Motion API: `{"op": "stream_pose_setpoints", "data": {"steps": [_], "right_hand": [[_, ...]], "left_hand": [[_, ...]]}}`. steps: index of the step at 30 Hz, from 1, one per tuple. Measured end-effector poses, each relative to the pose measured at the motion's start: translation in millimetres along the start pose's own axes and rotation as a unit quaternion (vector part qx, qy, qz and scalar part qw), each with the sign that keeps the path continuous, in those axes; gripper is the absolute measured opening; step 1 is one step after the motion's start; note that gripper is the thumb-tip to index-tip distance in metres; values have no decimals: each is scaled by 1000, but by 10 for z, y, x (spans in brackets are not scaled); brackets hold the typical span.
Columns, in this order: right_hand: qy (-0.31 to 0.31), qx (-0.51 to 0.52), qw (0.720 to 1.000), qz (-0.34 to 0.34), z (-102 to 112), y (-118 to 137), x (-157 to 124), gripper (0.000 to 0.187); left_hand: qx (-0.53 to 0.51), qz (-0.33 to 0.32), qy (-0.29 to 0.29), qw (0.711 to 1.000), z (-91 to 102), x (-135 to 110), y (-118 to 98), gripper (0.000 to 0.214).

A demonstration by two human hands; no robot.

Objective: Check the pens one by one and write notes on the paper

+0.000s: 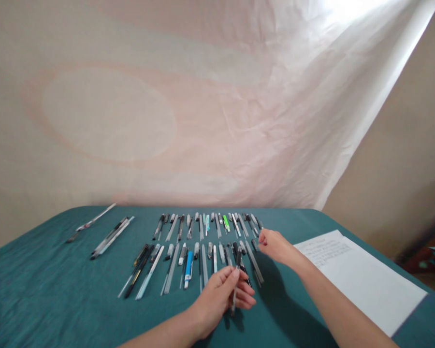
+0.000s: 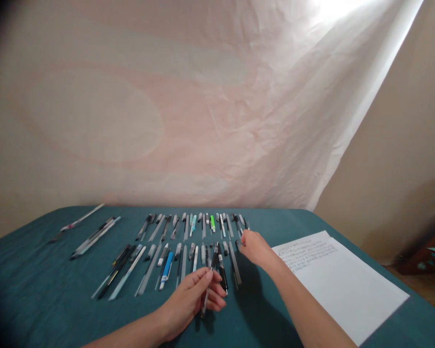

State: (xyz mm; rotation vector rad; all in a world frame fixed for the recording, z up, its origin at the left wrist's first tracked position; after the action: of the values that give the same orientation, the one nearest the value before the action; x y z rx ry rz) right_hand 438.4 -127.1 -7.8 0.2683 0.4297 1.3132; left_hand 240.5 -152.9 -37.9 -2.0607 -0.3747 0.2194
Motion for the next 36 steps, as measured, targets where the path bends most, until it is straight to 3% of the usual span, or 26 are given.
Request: {"op": "stream_pose_setpoints", "data": {"steps": [6, 19, 36], "right_hand": [[46, 7, 998, -33, -146, -123, 51, 9], [99, 85, 991, -42, -244, -170, 83, 8], [97, 48, 993, -42, -261, -231, 115, 24]], "left_hand": [[2, 7, 0, 1000, 3, 2, -1, 36], [0, 15, -3, 1000, -1, 6, -2, 39], [3, 11, 0, 1000, 6, 17, 16, 39]]}}
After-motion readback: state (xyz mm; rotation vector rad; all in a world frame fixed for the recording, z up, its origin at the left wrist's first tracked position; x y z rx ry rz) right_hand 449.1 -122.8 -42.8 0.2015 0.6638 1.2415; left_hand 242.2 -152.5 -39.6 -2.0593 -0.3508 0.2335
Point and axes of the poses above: each hand's wrist, its own x-axis towards the middle knuckle, its own z-axis out of the back of the hand, y = z × x, the point moved 6 cm from there along x, towards the middle knuckle, and after that the axes turned 15 degrees about y, right-handed, at the moved point
